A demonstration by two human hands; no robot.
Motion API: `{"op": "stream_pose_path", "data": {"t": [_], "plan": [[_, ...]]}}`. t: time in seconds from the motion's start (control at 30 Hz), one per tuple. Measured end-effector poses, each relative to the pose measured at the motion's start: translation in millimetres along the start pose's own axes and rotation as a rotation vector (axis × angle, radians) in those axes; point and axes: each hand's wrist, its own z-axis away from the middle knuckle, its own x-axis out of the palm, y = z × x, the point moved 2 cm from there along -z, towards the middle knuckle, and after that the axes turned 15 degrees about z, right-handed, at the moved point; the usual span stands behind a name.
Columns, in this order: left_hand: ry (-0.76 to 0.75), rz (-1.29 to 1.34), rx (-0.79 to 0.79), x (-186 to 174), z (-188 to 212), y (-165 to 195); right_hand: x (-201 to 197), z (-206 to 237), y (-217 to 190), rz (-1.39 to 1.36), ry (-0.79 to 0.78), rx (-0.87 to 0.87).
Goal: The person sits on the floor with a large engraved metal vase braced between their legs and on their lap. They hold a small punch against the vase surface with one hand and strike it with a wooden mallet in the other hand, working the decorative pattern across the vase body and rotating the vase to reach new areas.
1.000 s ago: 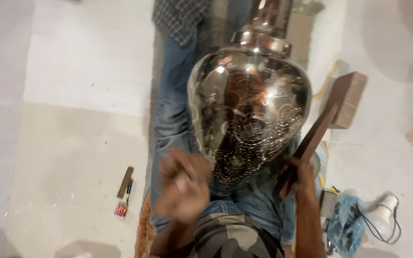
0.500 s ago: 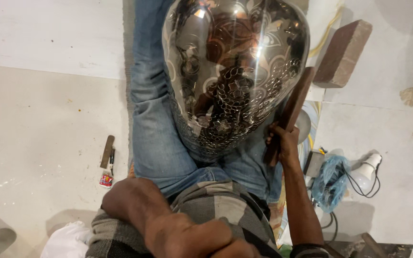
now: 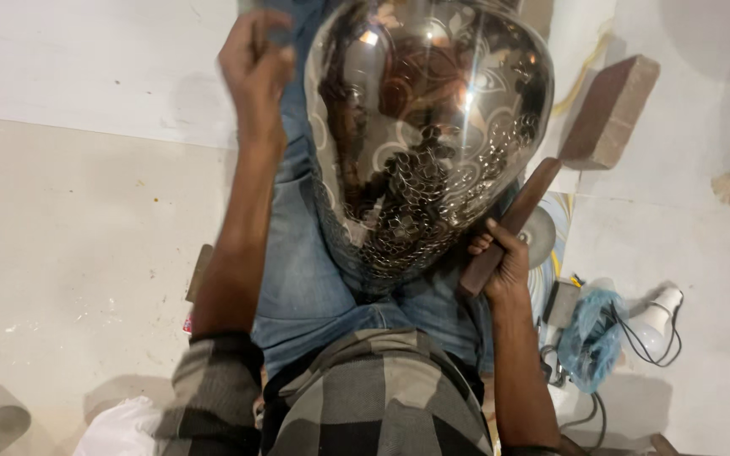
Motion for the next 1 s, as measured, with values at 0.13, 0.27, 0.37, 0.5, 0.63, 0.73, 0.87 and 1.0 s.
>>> {"op": "stream_pose_path", "data": {"t": [0.13,0.27,0.37,0.5,0.63,0.73,0.87,1.0], "plan": [[-0.033,0.093,-0.474,-17.2,-63.7,-49.5,19.2,1.4,4.6,-0.050,-0.112,-0.087],[-0.169,-0.011,-0.559,12.8,-79.5,-53.3,30.5,8.8,4.1,0.003,-0.135,-0.139],[-0.333,0.045,-0.584,36.6,-93.7,-59.7,34.4,12.4,2.1,0.030,-0.187,-0.189],[-0.578,0.285,-0.710,75.5,-118.6,-77.7,38.9,13.0,0.2,0.086,-0.200,-0.213],[-0.822,-0.043,-0.480,92.6,-128.3,-92.5,40.9,12.6,-0.6,0.083,-0.154,-0.177],[-1.006,-0.185,-0.183,90.6,-128.8,-89.6,42.9,13.6,-0.8,0.066,-0.201,-0.183],[-0.889,-0.104,-0.512,85.3,-124.3,-91.1,44.2,13.5,-0.9,0.096,-0.198,-0.220],[-0.815,-0.121,-0.559,86.5,-123.8,-88.6,48.6,13.0,-3.1,0.166,-0.164,-0.266]]}}
